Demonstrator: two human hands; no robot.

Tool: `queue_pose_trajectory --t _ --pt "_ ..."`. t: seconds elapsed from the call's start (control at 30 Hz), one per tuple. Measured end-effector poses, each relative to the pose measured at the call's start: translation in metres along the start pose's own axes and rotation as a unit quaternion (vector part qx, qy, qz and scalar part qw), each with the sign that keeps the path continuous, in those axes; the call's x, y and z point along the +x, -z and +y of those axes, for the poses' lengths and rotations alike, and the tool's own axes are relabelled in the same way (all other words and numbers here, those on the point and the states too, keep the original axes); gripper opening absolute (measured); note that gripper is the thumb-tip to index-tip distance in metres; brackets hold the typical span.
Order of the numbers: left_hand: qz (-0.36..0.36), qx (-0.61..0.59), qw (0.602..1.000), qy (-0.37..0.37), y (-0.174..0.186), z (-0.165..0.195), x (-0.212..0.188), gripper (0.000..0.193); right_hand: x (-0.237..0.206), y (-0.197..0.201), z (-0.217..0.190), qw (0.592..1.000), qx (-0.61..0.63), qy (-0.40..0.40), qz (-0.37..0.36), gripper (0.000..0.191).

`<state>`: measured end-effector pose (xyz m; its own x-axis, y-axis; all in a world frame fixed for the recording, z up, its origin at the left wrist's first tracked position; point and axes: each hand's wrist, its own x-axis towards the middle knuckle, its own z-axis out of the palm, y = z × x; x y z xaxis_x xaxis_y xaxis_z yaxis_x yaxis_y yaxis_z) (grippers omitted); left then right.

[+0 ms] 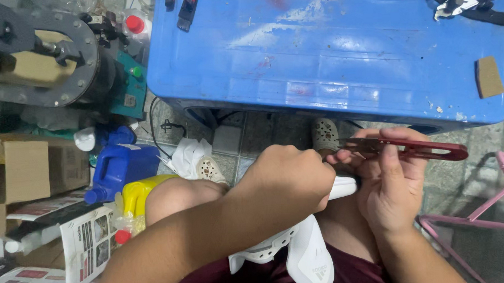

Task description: The person inserts a yellow shoe tree into a white sneaker and places it into a shoe repair press machine. After removing the shoe, they inspect it and use a pair of pliers to work on the sole area.

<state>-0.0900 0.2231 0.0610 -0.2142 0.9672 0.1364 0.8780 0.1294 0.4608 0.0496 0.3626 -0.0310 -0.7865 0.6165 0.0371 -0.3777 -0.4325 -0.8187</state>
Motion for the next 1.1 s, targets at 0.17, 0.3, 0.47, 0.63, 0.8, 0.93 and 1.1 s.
queue_pose_trajectory --t 0.17,0.3,0.47,0.63,0.8,0.93,1.1 --pt "0.031 -0.017 0.999 0.021 -0.011 0.000 -0.005 0.022 0.002 0.004 0.001 0.999 -0.050 0.005 0.007 0.028" --pt "0.085 -0.016 0.995 0.049 -0.011 -0.004 -0.021 0.030 0.003 0.015 -0.004 0.999 0.007 -0.002 -0.033 0.012" --pt "0.060 -0.237 0.968 0.064 -0.013 -0.011 -0.044 0.057 0.005 0.028 -0.012 0.990 -0.019 -0.025 -0.135 0.009" --pt "0.053 -0.259 0.961 0.080 -0.021 -0.013 -0.048 0.056 0.008 0.033 -0.017 0.980 -0.046 -0.058 -0.186 0.004" --pt "0.054 -0.260 0.961 0.072 -0.020 -0.016 -0.047 0.053 0.006 0.033 -0.016 0.980 -0.065 -0.046 -0.181 0.009" --pt "0.059 -0.266 0.960 0.070 -0.022 -0.016 -0.046 0.052 0.006 0.035 -0.015 0.980 -0.075 -0.041 -0.178 0.012" --pt "0.051 -0.272 0.958 0.071 -0.023 -0.016 -0.046 0.052 0.008 0.038 -0.015 0.979 -0.073 -0.053 -0.185 0.012"
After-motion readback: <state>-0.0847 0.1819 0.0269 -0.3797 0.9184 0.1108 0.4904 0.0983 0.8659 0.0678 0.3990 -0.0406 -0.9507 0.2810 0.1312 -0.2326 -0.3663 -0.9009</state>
